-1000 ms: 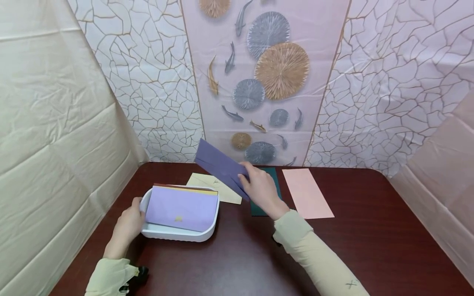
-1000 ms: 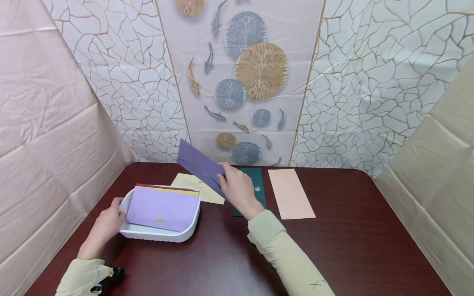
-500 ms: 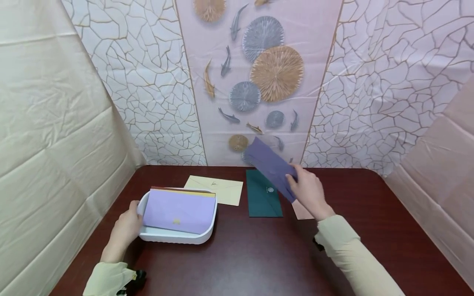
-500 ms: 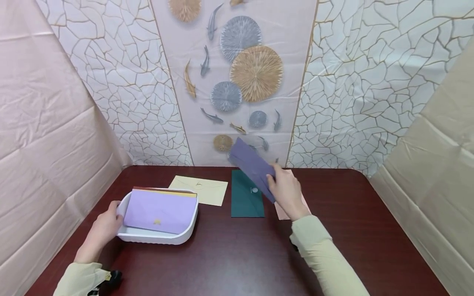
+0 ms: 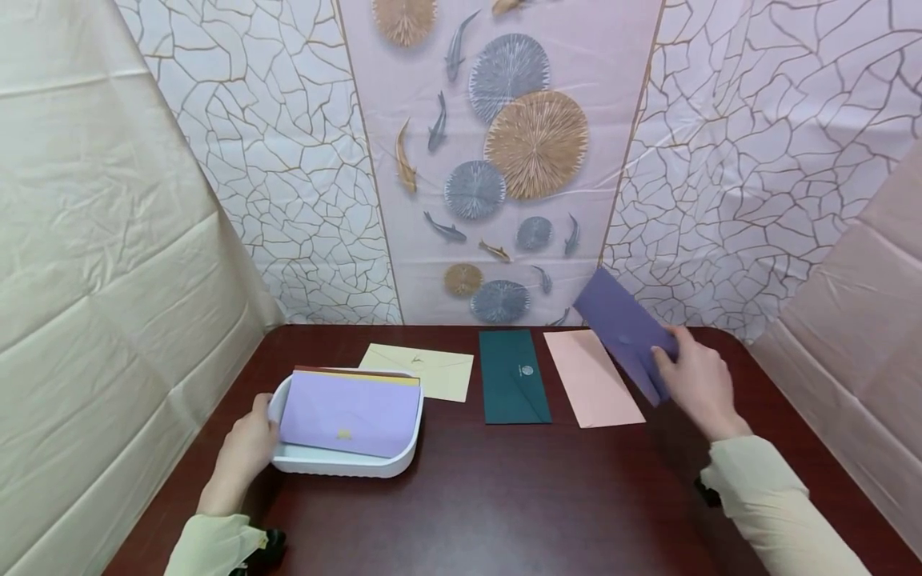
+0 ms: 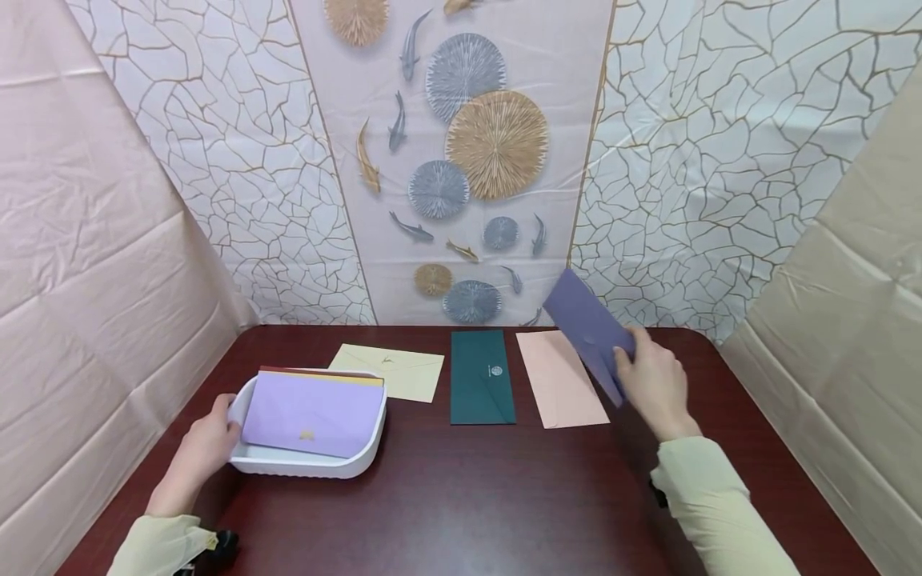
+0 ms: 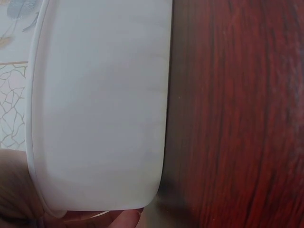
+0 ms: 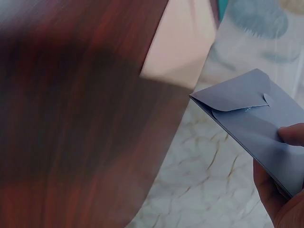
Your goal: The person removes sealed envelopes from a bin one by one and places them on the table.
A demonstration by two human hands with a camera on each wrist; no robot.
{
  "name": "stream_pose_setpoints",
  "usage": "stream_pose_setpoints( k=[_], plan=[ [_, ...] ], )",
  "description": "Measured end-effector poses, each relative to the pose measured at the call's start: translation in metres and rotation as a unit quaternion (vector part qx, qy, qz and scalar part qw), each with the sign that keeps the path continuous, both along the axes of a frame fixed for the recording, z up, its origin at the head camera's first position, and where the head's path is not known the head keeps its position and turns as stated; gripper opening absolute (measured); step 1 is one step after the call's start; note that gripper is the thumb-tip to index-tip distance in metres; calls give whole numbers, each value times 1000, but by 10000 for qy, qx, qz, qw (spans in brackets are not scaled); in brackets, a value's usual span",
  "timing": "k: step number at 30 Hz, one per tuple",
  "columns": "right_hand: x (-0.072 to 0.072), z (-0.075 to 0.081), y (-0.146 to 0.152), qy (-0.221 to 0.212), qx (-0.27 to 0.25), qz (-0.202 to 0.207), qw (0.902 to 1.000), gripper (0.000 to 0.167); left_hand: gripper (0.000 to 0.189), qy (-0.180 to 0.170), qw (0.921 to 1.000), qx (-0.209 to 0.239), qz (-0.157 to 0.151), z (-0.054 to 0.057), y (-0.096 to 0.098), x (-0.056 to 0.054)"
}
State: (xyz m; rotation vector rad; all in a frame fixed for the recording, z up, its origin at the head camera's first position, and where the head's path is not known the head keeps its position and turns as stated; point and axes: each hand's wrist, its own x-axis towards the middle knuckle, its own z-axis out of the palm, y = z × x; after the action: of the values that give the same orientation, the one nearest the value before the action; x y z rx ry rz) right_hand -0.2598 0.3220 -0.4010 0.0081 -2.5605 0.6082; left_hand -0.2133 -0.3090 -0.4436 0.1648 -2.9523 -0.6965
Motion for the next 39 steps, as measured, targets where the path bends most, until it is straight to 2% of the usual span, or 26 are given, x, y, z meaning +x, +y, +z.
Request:
stream_pose_setpoints(
  k=[5, 12, 26, 39],
  plan=[
    [11, -5, 31, -191, -35, -285, 9994, 45, 45, -33, 10000, -12, 23, 2, 2, 0],
    [19, -9, 49, -590, -1, -334, 9977, 50, 45, -55, 10000, 7, 62, 2, 3, 1],
    [17, -18, 59, -973, 63, -361, 9946, 51, 44, 80, 10000, 17, 14, 0, 0, 0],
    [13, -25, 64, -1285, 174, -349, 9909, 52, 45, -17, 10000, 9, 55, 0, 1, -1]
  ],
)
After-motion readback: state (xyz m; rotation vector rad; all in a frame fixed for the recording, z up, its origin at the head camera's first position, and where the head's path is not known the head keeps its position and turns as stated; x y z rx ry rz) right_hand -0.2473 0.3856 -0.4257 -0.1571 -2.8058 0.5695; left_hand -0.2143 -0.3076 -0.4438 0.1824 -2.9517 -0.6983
